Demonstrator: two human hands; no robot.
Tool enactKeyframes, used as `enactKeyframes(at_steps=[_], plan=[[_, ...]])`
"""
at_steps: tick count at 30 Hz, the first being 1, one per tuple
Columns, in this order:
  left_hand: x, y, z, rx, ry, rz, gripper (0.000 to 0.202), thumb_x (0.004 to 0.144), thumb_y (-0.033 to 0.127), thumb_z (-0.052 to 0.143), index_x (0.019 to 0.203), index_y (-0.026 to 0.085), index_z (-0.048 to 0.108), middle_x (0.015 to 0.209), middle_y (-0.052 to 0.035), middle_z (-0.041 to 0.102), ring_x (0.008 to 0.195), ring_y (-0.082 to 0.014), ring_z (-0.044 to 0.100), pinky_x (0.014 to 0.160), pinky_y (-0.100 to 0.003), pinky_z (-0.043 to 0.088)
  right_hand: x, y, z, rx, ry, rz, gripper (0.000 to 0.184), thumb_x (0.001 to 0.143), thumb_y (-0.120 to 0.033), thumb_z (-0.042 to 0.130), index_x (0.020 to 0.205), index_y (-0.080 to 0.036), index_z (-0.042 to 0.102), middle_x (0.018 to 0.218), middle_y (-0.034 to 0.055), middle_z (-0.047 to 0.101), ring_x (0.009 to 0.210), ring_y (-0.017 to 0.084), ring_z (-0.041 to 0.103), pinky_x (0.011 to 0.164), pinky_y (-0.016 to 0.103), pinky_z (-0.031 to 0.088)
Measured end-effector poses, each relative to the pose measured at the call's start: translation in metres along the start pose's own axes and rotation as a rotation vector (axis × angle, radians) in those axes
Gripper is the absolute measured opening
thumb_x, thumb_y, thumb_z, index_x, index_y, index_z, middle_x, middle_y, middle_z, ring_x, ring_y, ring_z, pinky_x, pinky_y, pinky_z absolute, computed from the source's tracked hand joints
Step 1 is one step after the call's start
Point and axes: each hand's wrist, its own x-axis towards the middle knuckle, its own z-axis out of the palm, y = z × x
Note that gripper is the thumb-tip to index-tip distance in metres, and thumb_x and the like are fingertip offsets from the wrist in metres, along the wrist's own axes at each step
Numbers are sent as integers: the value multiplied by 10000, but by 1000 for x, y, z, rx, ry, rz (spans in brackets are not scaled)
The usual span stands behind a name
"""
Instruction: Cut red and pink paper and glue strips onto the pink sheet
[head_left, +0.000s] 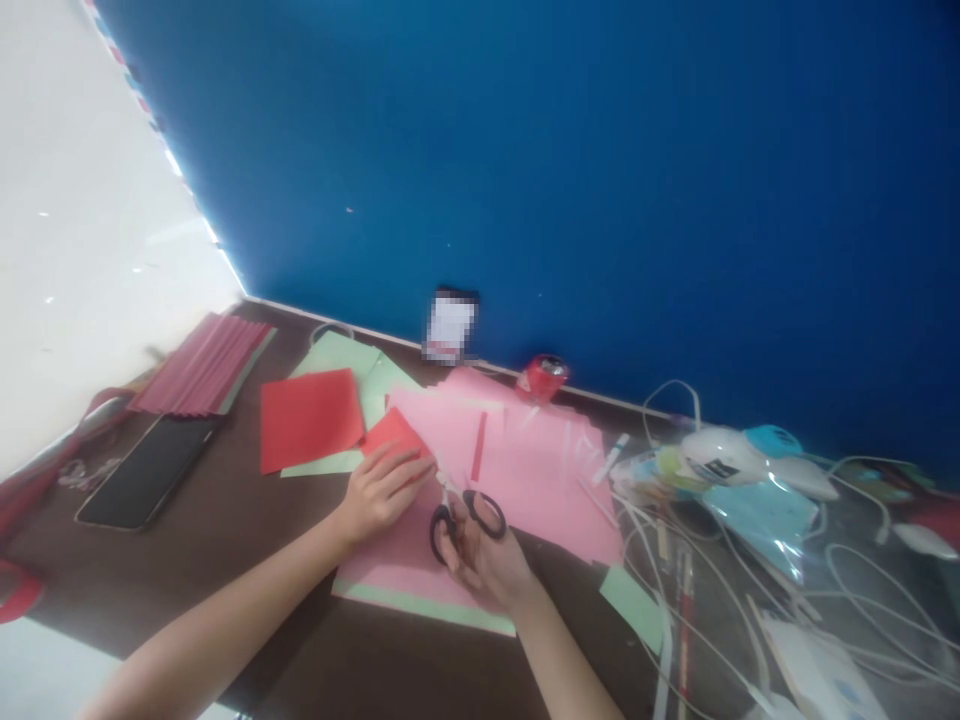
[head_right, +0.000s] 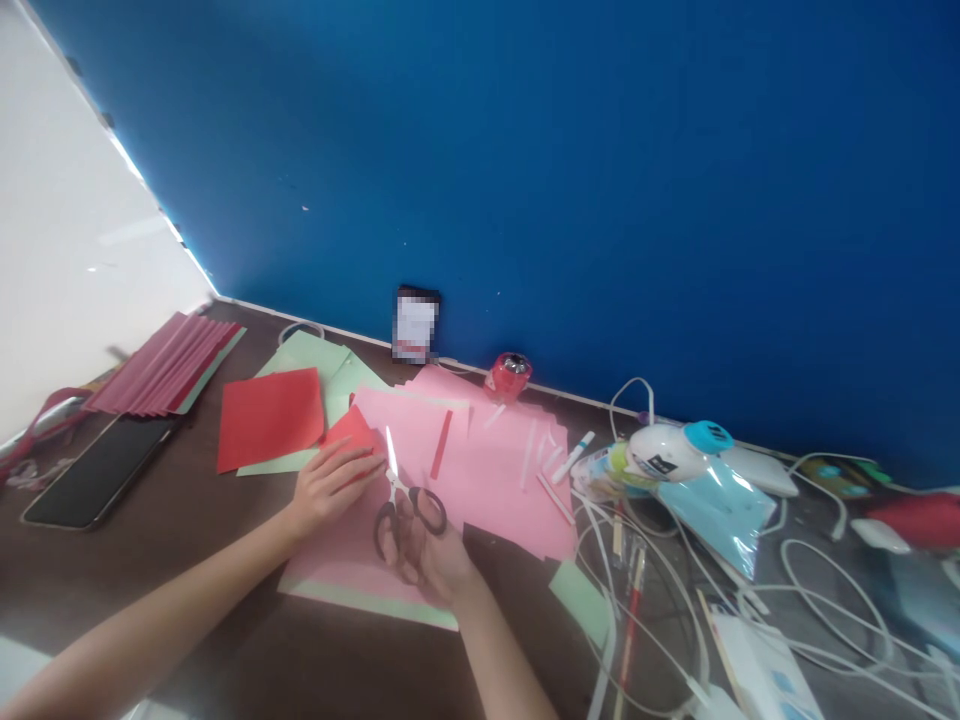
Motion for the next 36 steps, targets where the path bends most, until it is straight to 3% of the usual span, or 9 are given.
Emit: enactKeyframes(at_steps=[3,6,8,10,14,18,24,29,36], plan=[[5,5,-1,-74,92,-47,359,770,249,620,1129,259,616,1244,-99,562,1223,-290,443,1079,-491,203,0,-5,-1,-12,0,-79,418,768,-600,527,874,-199,578,679,7,613,426,60,445,336,156,174],[9,9,-2,-211,197,-137,569,788,293,592,1325,232,413,1448,-126,290,1346,-305,225,1084,-510,169,-1,-10,-6,-46,18,-179,450,759,-625,513,905,-206,589,631,0,590,392,63,393,319,169,159],[12,10,-2,-397,189,-257,651,818,295,559,1394,272,258,1503,-103,131,1375,-281,136,1091,-493,170,-3,-11,-10,-70,32,-227,476,758,-647,491,927,-214,594,558,-16,548,366,69,358,315,177,161],[15,12,0,-639,145,-396,728,812,299,579,1411,319,165,1514,-80,80,1383,-264,108,1088,-461,212,-5,-10,-14,-84,31,-253,502,748,-662,485,972,-226,591,517,-28,522,347,75,335,315,184,170],[20,18,0,-1142,123,-655,701,808,338,593,1386,352,197,1409,-87,367,1293,-260,355,1017,-437,354,-7,-4,-20,-141,-50,-240,521,733,-685,478,929,-219,606,486,-23,522,326,79,334,311,196,152],[22,18,-4,-1401,152,-787,509,764,326,649,1223,215,460,1079,-99,637,1005,-257,609,897,-405,469,-7,-4,-17,-208,-194,-168,524,722,-687,482,801,-187,620,473,-5,539,345,80,364,319,193,145],[24,15,-7,-1389,241,-891,264,714,223,691,936,134,579,883,-84,689,809,-223,667,795,-338,523,-5,-9,-11,-223,-167,-117,467,752,-619,514,860,-176,612,623,13,602,431,71,436,358,180,186],[25,16,-9,-1373,270,-972,321,699,220,702,981,134,574,886,-90,691,793,-227,671,786,-346,533,-3,-6,-15,-300,-127,-147,465,770,-600,508,835,-151,608,575,22,598,406,73,420,340,188,167],[25,13,-8,-1407,209,-967,317,702,160,689,998,140,576,941,-104,683,890,-251,656,846,-374,516,-6,-9,-12,-231,-109,-86,468,747,-618,514,840,-167,601,592,12,597,411,77,464,316,184,138]])
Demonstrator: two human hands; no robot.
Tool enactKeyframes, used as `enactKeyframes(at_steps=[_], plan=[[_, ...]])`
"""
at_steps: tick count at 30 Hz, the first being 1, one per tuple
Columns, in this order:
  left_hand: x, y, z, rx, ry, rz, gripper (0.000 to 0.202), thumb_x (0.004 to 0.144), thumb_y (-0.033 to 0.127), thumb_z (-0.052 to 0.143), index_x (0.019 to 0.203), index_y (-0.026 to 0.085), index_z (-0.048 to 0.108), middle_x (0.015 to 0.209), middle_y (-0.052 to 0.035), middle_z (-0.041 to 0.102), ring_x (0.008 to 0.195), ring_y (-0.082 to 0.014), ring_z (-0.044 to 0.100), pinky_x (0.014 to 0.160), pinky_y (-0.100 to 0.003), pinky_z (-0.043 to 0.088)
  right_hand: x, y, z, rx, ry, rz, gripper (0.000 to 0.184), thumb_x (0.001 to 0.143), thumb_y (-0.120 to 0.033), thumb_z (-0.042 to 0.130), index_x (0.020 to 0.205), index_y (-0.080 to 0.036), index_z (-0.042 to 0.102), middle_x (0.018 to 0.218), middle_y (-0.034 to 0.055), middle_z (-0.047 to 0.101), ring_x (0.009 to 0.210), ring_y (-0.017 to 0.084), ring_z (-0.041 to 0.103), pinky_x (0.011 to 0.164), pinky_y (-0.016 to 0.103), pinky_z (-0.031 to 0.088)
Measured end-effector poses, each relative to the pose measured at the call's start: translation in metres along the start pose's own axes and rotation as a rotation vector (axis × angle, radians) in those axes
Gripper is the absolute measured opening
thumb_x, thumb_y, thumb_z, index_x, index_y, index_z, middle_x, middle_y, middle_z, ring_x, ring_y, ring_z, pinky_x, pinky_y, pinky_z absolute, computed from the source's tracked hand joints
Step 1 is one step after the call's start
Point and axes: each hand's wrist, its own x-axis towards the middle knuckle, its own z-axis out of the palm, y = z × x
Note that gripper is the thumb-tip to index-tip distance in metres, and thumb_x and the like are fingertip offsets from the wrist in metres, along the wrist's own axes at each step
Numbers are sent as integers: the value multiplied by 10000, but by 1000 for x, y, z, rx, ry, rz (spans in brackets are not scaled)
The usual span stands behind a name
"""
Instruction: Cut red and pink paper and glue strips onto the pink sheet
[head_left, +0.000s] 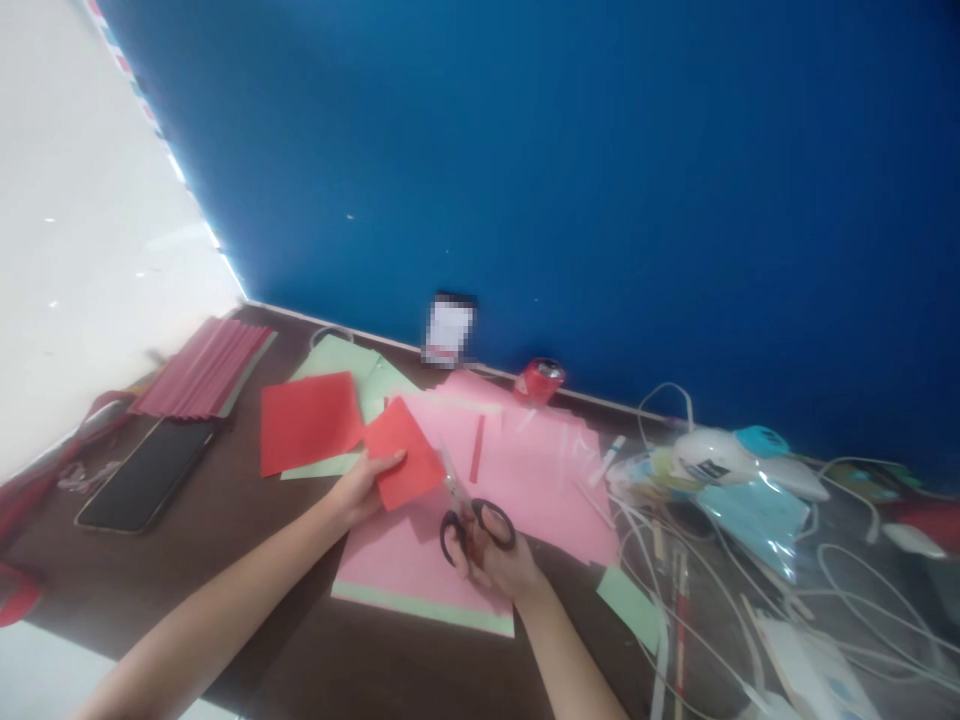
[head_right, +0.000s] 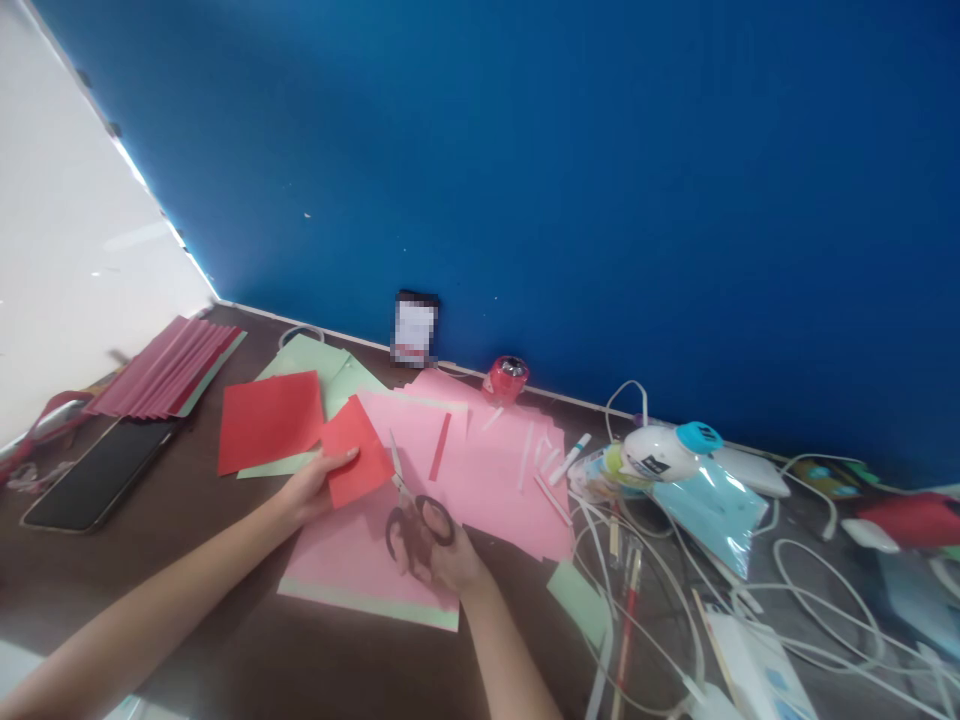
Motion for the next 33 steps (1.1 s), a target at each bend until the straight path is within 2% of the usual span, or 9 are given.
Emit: enactKeyframes(at_steps=[6,11,16,24,28,33], plan=[[4,-3,-6,-33,45,21,166,683,120,678,836,125,613,817,-76,692,815,-220,665,799,-338,528,2,5,1,-8,9,18,493,759,-608,508,789,-126,607,563,35,595,406,72,461,320,181,148],[3,-7,-3,-12,8,127,273,686,216,716,927,152,604,831,-46,684,768,-189,659,758,-315,527,3,9,3,-110,44,35,482,774,-595,494,782,-123,593,565,35,596,398,68,451,329,174,185],[0,-7,2,21,86,159,263,641,214,748,841,151,588,746,-16,663,651,-153,633,655,-275,521,4,8,6,-211,54,35,408,766,-543,542,785,-138,582,617,28,616,355,58,430,318,181,197],[0,-6,6,17,104,150,235,647,193,741,814,145,583,717,-5,659,605,-137,621,601,-244,502,5,10,10,-204,-50,-3,489,793,-611,465,795,-135,577,590,27,604,365,49,377,338,184,211],[2,-7,2,-19,95,155,284,664,187,731,910,146,597,759,-9,670,671,-148,643,671,-260,517,7,13,10,-208,-60,-4,501,817,-613,423,806,-137,577,582,30,602,380,58,378,346,189,216],[4,-7,-1,-90,114,138,376,679,169,723,1026,164,580,809,-8,678,697,-142,651,708,-269,533,8,15,10,-187,-45,-29,468,810,-594,467,858,-140,570,638,39,612,439,75,438,374,190,232]])
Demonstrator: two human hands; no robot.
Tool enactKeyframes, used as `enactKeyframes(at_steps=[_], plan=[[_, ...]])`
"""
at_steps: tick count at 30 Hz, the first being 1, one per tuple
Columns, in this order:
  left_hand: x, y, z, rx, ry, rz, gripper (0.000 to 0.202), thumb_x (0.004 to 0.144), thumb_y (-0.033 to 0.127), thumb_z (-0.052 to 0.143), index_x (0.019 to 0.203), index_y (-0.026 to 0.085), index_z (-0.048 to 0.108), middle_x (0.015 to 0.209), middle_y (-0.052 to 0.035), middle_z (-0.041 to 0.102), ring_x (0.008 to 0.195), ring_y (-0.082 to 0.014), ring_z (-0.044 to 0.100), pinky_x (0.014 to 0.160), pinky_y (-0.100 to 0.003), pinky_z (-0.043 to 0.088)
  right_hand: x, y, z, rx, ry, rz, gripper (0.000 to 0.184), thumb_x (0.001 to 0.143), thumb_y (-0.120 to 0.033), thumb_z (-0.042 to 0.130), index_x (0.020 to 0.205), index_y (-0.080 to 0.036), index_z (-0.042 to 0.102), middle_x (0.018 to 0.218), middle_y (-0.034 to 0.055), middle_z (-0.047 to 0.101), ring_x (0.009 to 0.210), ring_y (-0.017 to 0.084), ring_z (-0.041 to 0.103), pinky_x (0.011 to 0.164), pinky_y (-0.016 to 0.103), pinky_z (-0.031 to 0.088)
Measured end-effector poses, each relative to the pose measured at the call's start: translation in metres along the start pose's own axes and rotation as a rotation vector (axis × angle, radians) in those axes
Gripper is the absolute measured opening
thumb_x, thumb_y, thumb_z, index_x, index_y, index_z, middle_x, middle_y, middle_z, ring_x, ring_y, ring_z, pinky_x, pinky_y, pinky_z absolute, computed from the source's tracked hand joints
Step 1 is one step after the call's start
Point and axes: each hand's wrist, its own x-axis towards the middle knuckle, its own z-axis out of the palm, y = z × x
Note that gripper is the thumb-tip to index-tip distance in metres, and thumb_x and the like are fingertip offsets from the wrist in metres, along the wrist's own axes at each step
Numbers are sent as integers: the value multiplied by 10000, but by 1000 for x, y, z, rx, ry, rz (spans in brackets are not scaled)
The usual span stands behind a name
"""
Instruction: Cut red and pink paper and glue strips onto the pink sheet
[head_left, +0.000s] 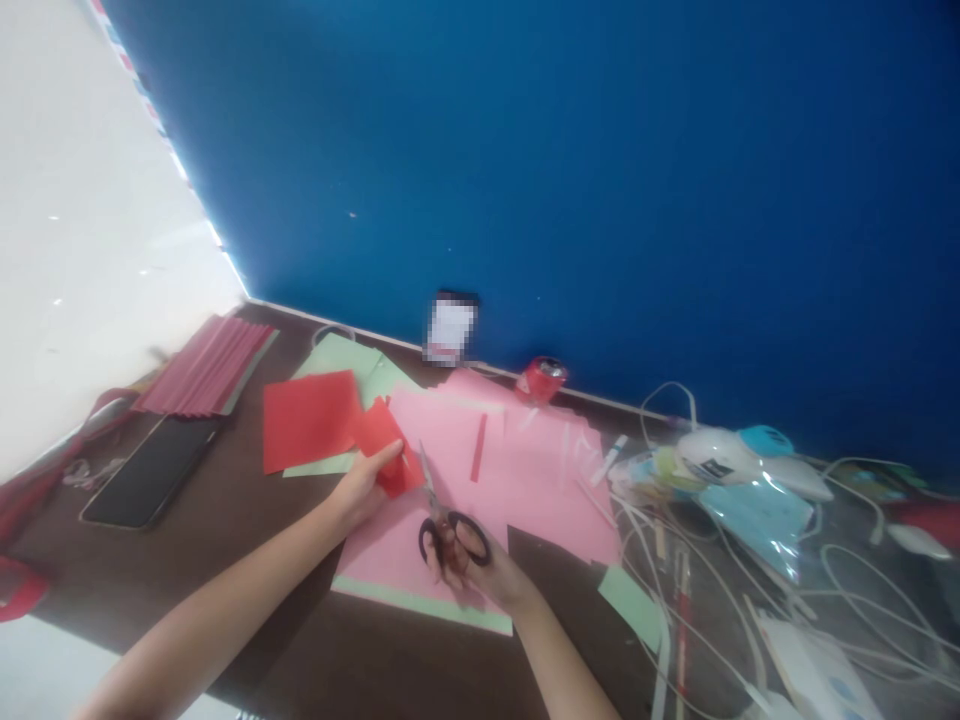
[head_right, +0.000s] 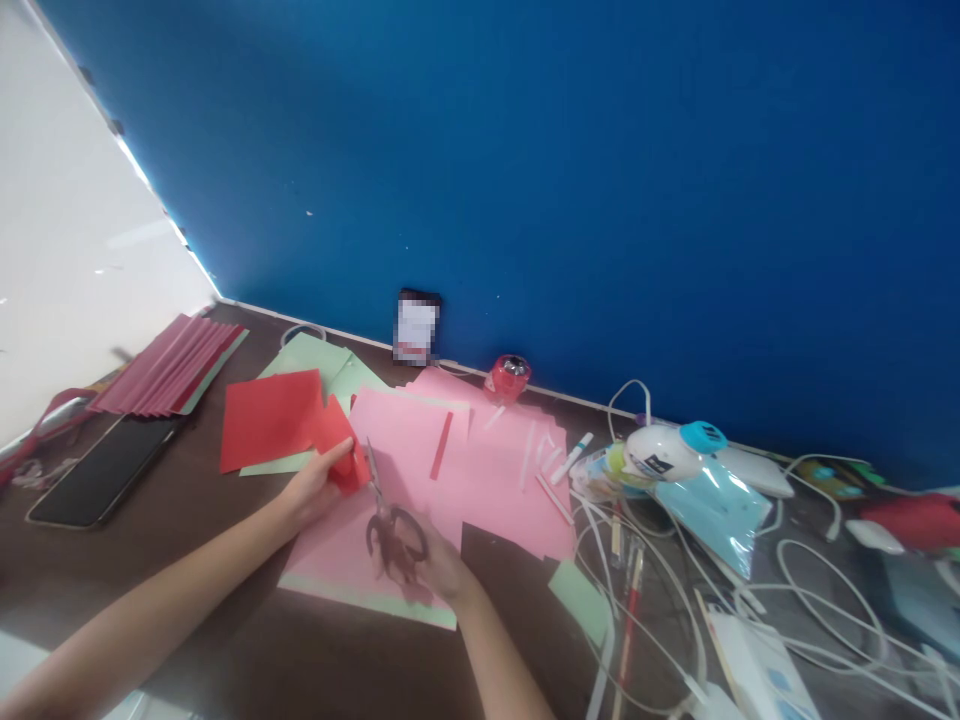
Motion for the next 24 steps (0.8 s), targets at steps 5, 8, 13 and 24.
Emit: enactKeyframes(at_steps=[5,8,13,24], plan=[[-1,1,1,-13,7,18,383,684,157,721,1039,175,578,807,8,678,692,-116,646,714,-243,534,-1,-2,2,48,-2,-20,467,796,-606,488,864,-150,564,630,21,586,454,70,417,391,197,224],[-1,0,1,8,6,17,375,685,168,721,1033,170,581,813,5,681,703,-117,649,725,-240,532,-2,-5,4,43,-17,-30,489,783,-629,487,860,-152,560,618,19,584,434,67,389,387,206,218],[0,0,0,9,15,-5,339,698,172,703,1016,178,586,847,-4,689,751,-136,661,753,-249,526,-1,-6,6,-1,-8,-15,492,795,-629,472,838,-146,559,590,19,588,404,60,375,374,206,213],[-3,-1,-3,91,-75,-9,390,661,194,729,1022,165,586,814,-12,678,725,-150,642,710,-254,507,0,-10,6,-182,20,-34,428,819,-559,499,846,-134,541,591,12,589,397,58,413,345,177,223]])
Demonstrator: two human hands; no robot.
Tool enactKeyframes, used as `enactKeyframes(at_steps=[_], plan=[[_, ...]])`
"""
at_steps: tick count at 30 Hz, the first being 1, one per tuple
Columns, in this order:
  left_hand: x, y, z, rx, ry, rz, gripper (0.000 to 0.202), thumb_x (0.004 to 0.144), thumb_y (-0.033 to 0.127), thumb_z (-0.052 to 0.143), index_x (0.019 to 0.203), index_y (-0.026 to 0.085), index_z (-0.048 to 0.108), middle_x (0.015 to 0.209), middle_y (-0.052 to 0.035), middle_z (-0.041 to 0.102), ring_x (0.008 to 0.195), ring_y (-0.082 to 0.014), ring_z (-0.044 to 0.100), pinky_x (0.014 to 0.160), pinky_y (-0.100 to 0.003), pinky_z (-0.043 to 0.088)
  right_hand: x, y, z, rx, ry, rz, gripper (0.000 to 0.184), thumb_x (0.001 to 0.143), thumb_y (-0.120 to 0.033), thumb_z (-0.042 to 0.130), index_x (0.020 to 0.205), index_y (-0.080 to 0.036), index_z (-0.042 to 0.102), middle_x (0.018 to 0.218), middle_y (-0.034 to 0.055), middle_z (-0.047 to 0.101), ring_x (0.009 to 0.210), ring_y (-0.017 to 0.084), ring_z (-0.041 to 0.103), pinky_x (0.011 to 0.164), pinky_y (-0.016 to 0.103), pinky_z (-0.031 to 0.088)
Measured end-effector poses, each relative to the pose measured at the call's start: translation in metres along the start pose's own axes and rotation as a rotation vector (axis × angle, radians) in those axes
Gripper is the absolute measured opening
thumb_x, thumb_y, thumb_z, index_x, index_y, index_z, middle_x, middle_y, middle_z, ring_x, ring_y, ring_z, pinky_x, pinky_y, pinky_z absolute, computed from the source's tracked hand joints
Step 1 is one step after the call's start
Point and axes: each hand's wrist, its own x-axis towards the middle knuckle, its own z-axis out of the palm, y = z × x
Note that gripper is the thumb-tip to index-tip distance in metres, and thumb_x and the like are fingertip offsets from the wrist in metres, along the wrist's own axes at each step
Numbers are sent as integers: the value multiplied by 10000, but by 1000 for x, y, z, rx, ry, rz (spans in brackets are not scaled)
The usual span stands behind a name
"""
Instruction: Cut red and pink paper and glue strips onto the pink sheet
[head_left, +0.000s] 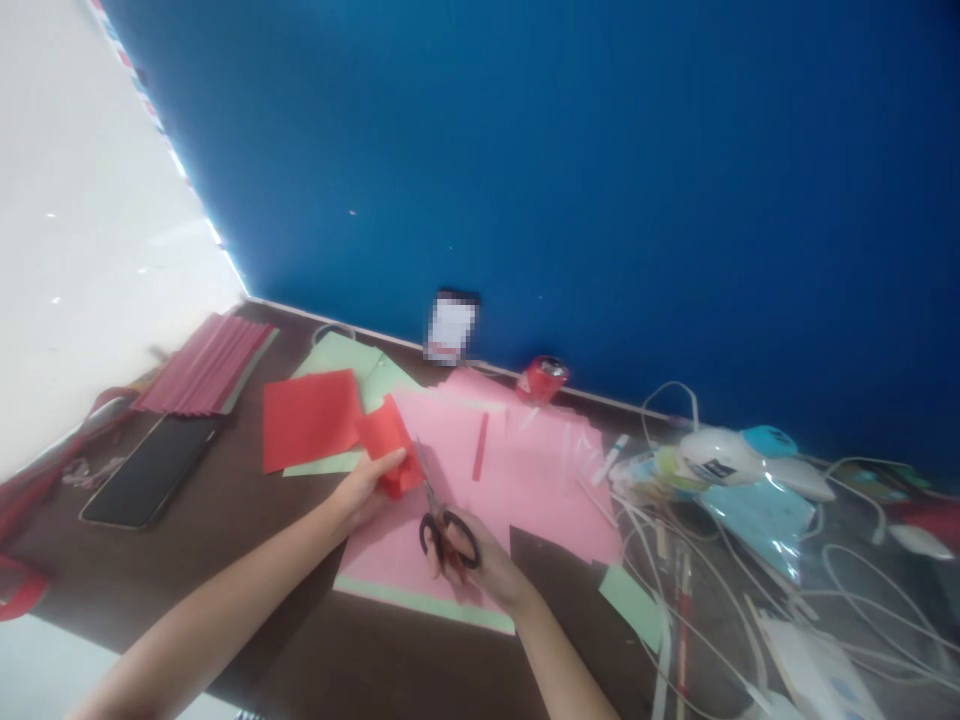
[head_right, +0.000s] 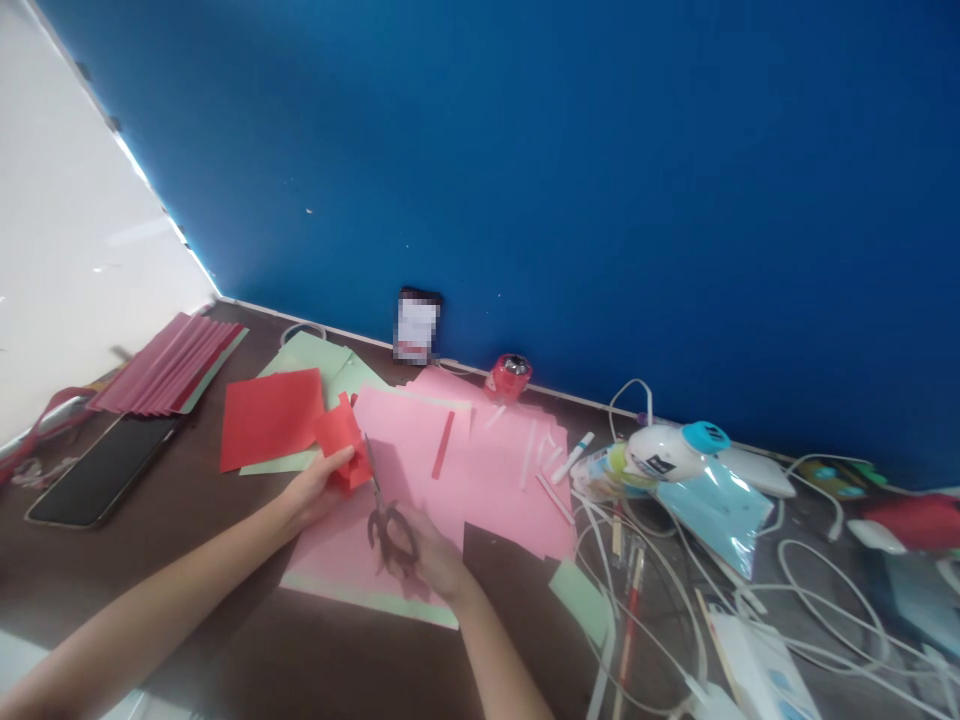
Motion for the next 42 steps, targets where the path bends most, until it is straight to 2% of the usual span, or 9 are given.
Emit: enactKeyframes(at_steps=[3,10,21,30,34,37,39,42], plan=[[-1,1,4,21,-2,7,437,649,185,740,1051,165,570,796,-5,663,705,-137,631,688,-240,502,0,2,-1,5,-3,3,423,819,-557,498,849,-137,541,596,10,589,396,63,416,337,179,229],[-4,4,9,38,38,8,529,619,165,757,1098,171,532,740,10,638,654,-131,617,646,-246,500,-1,14,-5,179,-26,-20,456,815,-571,496,923,-133,559,666,32,603,456,68,427,392,199,233],[0,3,6,47,15,3,412,607,194,767,961,149,561,736,10,641,668,-130,613,664,-251,495,-1,5,1,222,-63,-30,462,810,-597,478,804,-144,566,556,4,559,433,70,370,386,222,162],[1,1,5,49,-1,7,461,604,178,768,1014,160,559,779,-3,661,704,-148,632,665,-243,494,-3,12,-5,256,-5,18,462,770,-614,522,831,-157,551,592,2,546,491,82,436,430,231,155],[1,1,4,41,-18,8,478,617,177,758,1049,166,552,822,-15,663,743,-161,635,706,-268,501,-5,12,-5,255,40,43,450,748,-606,561,837,-165,554,600,-4,545,494,83,448,455,232,192],[2,1,4,34,-17,20,478,622,172,753,1055,178,552,832,-6,657,745,-151,628,722,-271,495,-4,13,-4,334,97,47,429,716,-570,628,876,-177,564,698,7,578,493,68,447,471,226,233],[2,1,4,39,-10,27,471,628,175,750,1056,180,553,817,2,647,724,-136,618,709,-259,489,-4,14,-3,384,126,54,420,698,-546,661,878,-177,574,757,18,587,504,63,446,482,224,270],[3,0,3,57,-18,40,440,646,190,740,1047,165,560,797,-5,634,699,-130,607,681,-248,481,-3,15,-2,425,154,70,399,683,-524,686,828,-165,588,730,15,571,526,67,453,500,219,321]])
